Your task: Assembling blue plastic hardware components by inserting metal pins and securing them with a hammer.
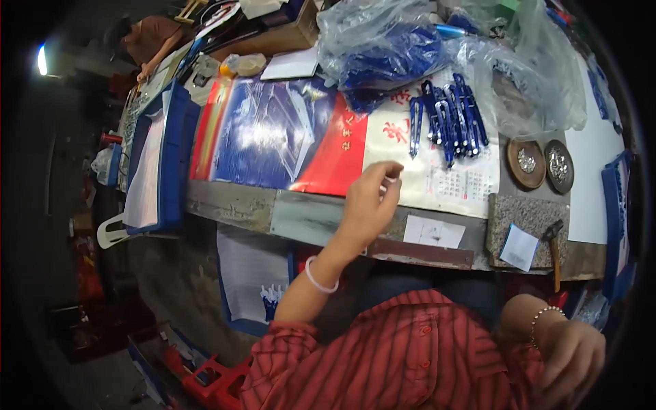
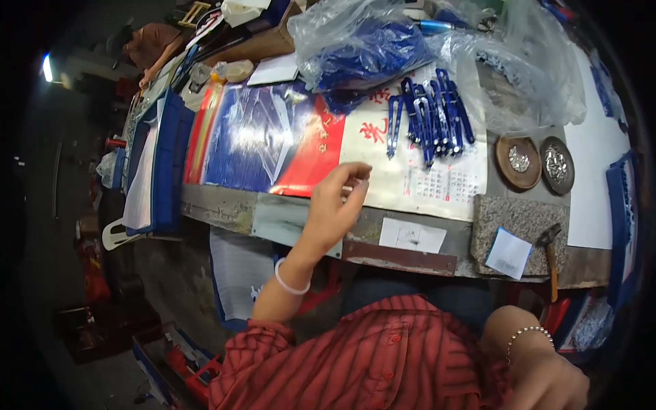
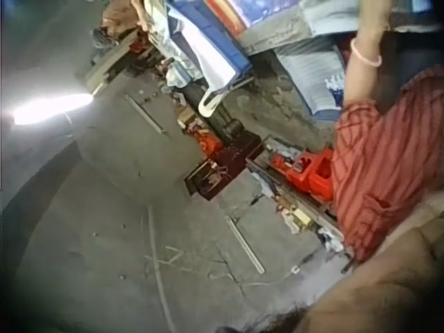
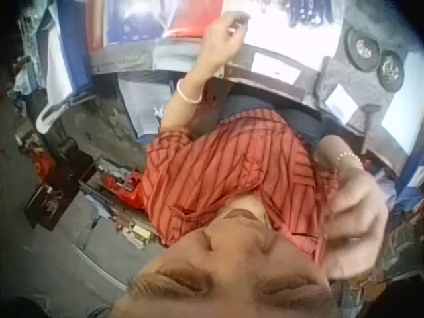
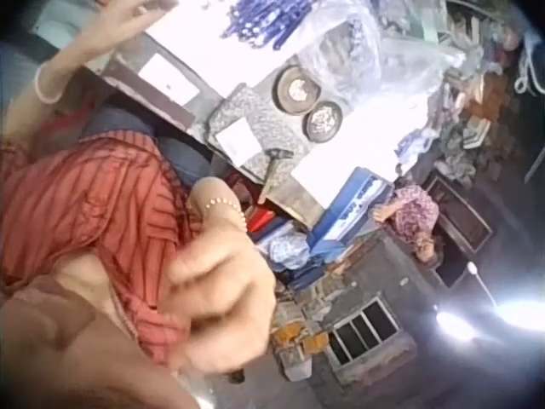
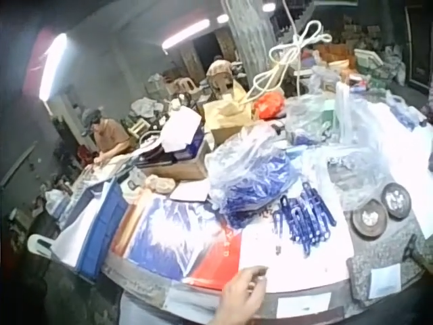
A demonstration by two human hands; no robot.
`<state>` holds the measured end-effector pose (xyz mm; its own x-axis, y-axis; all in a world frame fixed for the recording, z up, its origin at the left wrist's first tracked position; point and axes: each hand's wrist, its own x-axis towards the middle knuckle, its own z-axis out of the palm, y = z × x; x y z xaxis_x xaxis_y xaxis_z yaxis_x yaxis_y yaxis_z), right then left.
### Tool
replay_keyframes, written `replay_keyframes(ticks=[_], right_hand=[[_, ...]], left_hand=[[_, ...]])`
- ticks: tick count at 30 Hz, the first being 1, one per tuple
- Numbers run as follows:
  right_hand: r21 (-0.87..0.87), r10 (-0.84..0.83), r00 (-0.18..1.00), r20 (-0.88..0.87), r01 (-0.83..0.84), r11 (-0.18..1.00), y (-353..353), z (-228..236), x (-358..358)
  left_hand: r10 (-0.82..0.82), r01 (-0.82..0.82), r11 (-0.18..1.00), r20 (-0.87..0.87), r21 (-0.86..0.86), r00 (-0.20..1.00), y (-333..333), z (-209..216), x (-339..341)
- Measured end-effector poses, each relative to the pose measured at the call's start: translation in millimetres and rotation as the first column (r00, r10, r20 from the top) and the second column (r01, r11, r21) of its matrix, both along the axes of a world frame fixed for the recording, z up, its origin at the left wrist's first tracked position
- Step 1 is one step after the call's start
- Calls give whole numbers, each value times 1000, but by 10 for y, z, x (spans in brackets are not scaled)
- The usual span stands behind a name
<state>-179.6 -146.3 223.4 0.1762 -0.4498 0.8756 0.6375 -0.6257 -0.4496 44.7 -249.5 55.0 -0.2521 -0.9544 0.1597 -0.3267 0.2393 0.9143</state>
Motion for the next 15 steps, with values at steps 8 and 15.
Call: replay_keyframes(ticks=[8,15], right_hand=[[510,-15,911,-412,244,825,325,-755,-314],[680,191,782,-593,361,638,370,-933,-348]], left_hand=[[79,-40,994,429,-99,900,-975,-404,-551],[42,-120,986,519,117,854,-1166,-405,-733]])
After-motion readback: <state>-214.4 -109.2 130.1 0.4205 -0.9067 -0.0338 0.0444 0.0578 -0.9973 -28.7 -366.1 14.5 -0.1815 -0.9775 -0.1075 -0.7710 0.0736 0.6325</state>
